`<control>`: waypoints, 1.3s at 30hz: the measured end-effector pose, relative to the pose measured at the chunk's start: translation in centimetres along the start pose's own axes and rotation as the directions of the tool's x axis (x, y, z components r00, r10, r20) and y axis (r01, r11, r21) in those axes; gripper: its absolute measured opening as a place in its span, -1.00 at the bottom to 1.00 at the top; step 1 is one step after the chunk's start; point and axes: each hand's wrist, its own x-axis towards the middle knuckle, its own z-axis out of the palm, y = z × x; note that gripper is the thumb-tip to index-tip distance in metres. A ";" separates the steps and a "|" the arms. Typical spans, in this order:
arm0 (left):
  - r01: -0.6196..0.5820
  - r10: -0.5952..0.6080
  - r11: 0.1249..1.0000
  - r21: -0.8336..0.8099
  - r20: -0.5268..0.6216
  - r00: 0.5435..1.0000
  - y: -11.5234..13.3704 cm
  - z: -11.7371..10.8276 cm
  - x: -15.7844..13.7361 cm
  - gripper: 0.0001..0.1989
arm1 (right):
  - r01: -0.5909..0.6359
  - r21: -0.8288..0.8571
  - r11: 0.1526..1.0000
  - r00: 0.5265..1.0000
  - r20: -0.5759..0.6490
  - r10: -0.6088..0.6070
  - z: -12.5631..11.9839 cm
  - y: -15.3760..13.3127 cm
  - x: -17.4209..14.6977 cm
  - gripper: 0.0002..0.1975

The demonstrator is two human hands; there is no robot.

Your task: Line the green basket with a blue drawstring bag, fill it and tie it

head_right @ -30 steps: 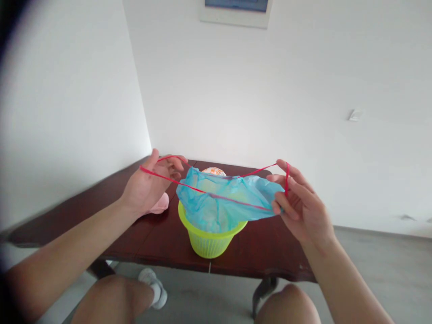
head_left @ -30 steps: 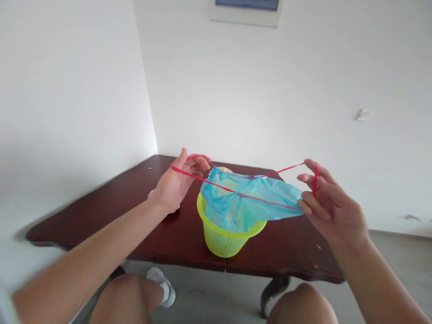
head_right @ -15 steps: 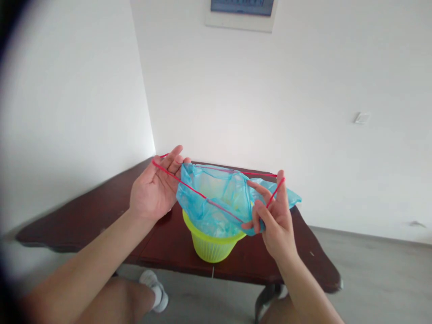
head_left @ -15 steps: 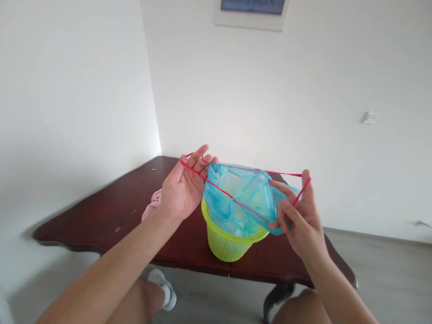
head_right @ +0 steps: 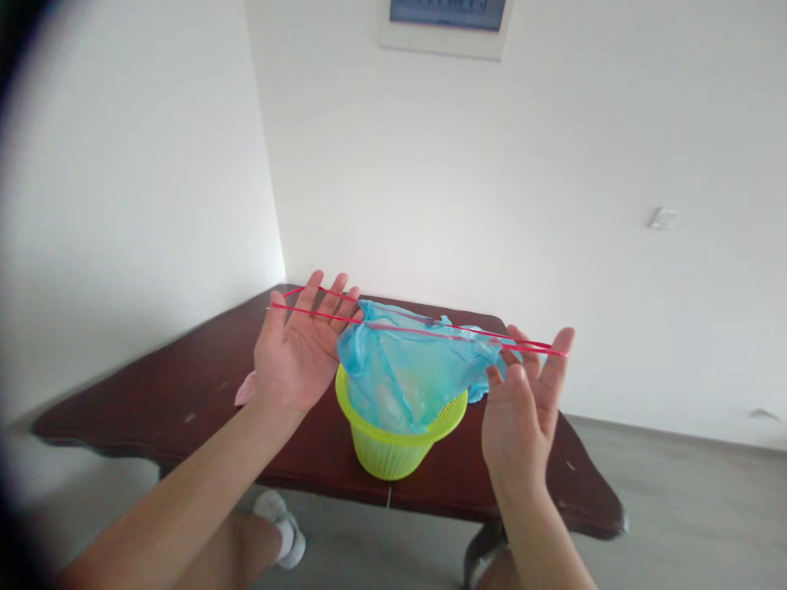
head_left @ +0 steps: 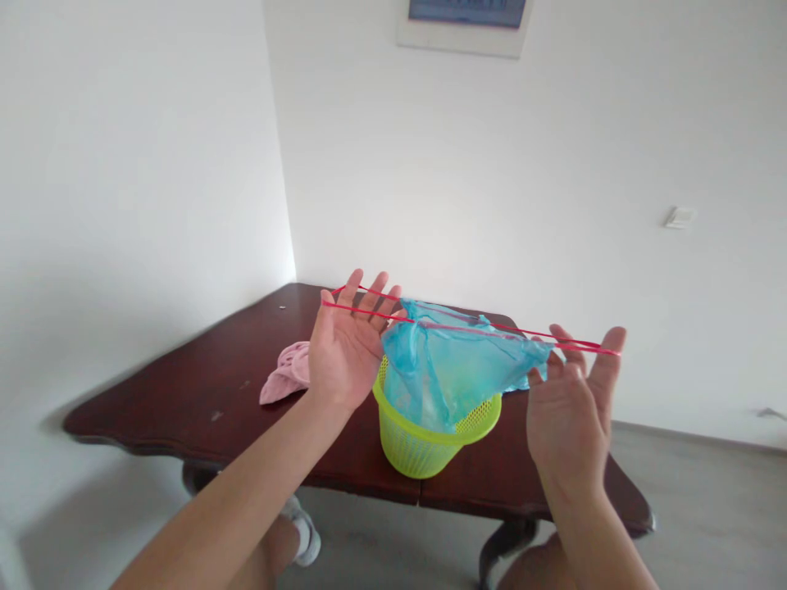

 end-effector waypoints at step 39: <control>-0.169 -0.139 0.872 0.460 0.563 0.815 0.8 1.8 0.3 -0.44 | -0.177 -0.281 0.943 0.867 0.410 0.284 6.1 1.8 -4.3 -0.47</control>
